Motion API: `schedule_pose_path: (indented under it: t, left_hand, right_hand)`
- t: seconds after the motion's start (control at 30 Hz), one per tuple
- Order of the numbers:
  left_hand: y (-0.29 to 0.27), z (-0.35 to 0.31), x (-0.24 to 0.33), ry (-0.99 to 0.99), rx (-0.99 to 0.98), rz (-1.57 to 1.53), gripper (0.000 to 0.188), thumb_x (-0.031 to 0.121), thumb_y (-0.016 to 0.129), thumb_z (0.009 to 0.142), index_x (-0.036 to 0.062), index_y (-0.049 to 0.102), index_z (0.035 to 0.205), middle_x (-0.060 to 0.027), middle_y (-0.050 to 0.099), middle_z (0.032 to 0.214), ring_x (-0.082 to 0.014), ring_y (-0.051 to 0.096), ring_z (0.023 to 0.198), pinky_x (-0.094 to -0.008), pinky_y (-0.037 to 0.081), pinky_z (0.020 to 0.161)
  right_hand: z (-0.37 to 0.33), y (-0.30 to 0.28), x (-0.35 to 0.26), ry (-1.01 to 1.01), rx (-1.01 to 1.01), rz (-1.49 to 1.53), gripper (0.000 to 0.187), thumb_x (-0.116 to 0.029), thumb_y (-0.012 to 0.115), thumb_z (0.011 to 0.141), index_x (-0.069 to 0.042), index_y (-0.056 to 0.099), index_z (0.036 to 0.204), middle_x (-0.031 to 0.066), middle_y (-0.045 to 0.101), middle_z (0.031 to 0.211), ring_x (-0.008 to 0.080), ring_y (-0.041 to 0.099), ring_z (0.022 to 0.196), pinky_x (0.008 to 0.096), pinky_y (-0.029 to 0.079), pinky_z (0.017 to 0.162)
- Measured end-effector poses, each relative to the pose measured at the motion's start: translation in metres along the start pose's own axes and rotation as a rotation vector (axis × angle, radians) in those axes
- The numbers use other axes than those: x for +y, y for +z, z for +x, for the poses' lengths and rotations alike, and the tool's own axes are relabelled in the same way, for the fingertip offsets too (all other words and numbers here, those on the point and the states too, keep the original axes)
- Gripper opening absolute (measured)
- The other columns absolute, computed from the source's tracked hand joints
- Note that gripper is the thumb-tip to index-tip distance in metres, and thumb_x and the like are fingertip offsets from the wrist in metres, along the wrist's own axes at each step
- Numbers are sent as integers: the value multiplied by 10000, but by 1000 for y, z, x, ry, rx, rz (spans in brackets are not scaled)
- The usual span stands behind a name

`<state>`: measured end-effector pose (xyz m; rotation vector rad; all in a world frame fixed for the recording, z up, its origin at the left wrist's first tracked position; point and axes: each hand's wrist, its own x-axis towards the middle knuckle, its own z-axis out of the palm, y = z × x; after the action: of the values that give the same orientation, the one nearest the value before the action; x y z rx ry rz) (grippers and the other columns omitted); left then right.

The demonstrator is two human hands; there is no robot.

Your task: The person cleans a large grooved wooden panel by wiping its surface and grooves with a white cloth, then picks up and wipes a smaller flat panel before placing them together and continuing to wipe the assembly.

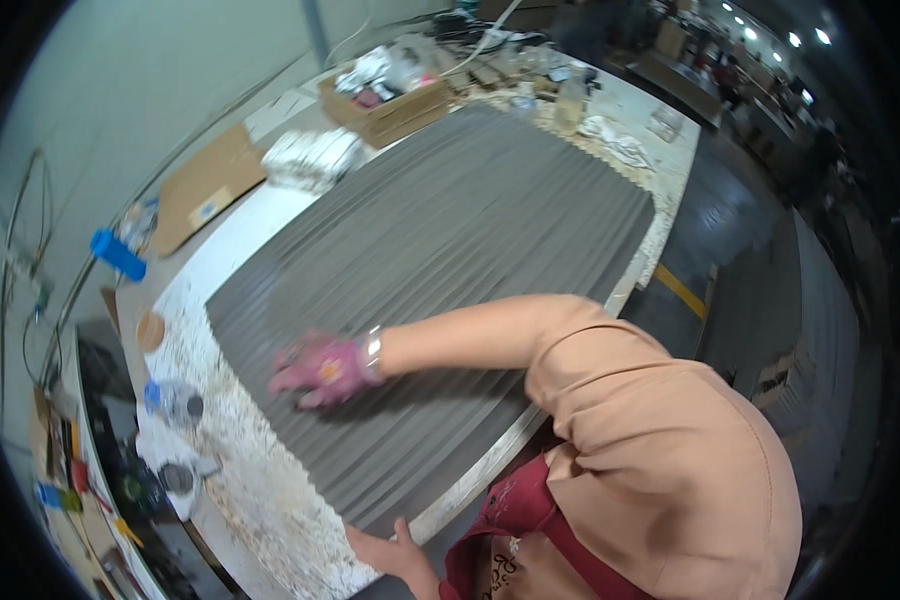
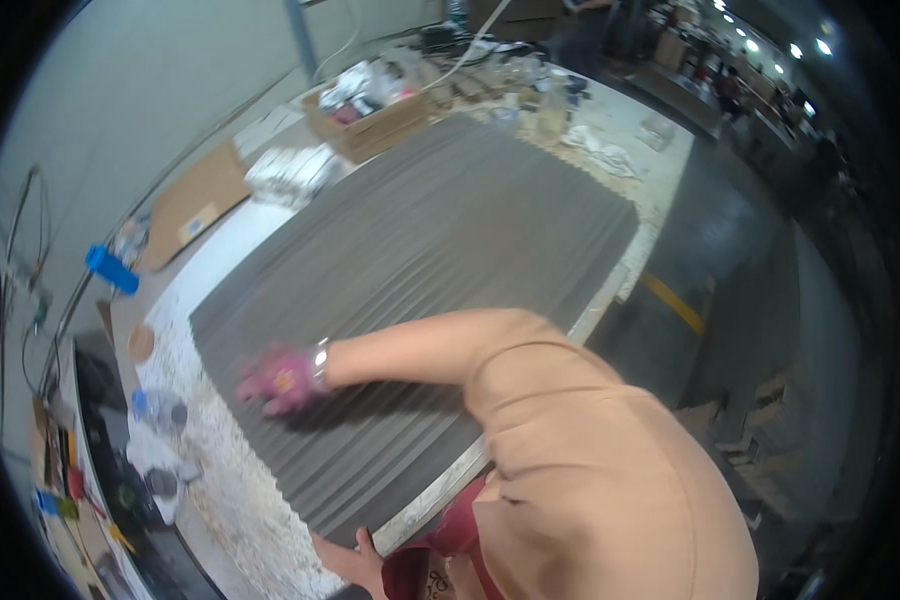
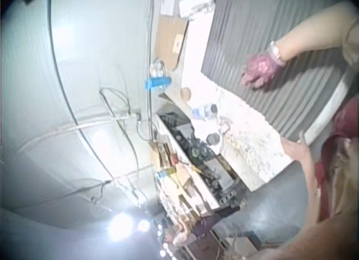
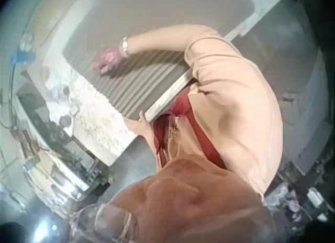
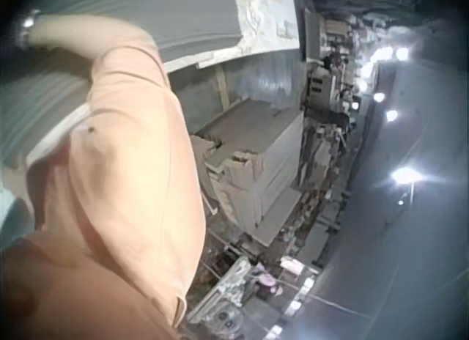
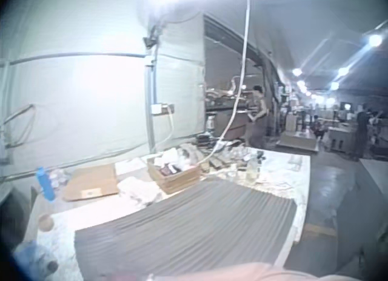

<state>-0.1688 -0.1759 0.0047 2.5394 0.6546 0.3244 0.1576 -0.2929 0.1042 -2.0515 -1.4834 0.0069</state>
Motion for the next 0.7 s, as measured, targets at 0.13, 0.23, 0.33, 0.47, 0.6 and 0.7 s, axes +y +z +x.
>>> schedule_pose_path:
  t: [0.13,0.23,0.33,0.47,0.6,0.7]
  left_hand:
    - [1,-2,-9,122,63,81,948,567,629,808,-117,298,1375,-351,377,1348,-489,363,1245,-506,295,1051]
    - [0,1,-18,155,114,62,978,643,560,808,-122,311,1365,-358,396,1328,-491,400,1214,-522,316,1032]
    - [-4,3,-10,127,36,115,807,330,678,838,-124,283,1377,-360,369,1347,-489,370,1235,-494,286,1062]
    - [1,-15,10,103,265,416,793,367,657,853,-139,297,1347,-349,401,1307,-487,421,1180,-504,332,1034]
    - [13,-43,144,438,337,324,764,425,625,867,-158,354,1279,-361,445,1225,-495,473,1101,-534,395,954]
    - [52,-42,225,581,103,191,731,416,625,866,-144,371,1263,-349,456,1206,-488,480,1085,-528,399,940]
  right_hand:
    - [-155,-132,33,415,75,13,444,-387,572,890,-121,503,1238,153,530,1248,356,495,1163,416,401,969]
    - [-277,-193,67,589,263,-96,449,-353,589,869,-120,527,1248,171,553,1198,343,506,1162,408,433,949]
    - [-402,-248,100,863,436,-80,444,-312,602,866,-78,534,1237,196,561,1187,333,529,1138,408,439,927]
    - [-517,-307,145,1237,560,-323,507,-311,618,829,-72,502,1260,186,535,1232,332,545,1115,404,450,917]
    - [-584,-334,194,1431,615,-549,556,-331,595,837,-123,425,1324,156,525,1239,324,532,1134,423,444,932]
    - [-600,-346,216,1517,574,-656,588,-340,594,837,-142,394,1352,132,518,1253,303,522,1151,419,445,932]
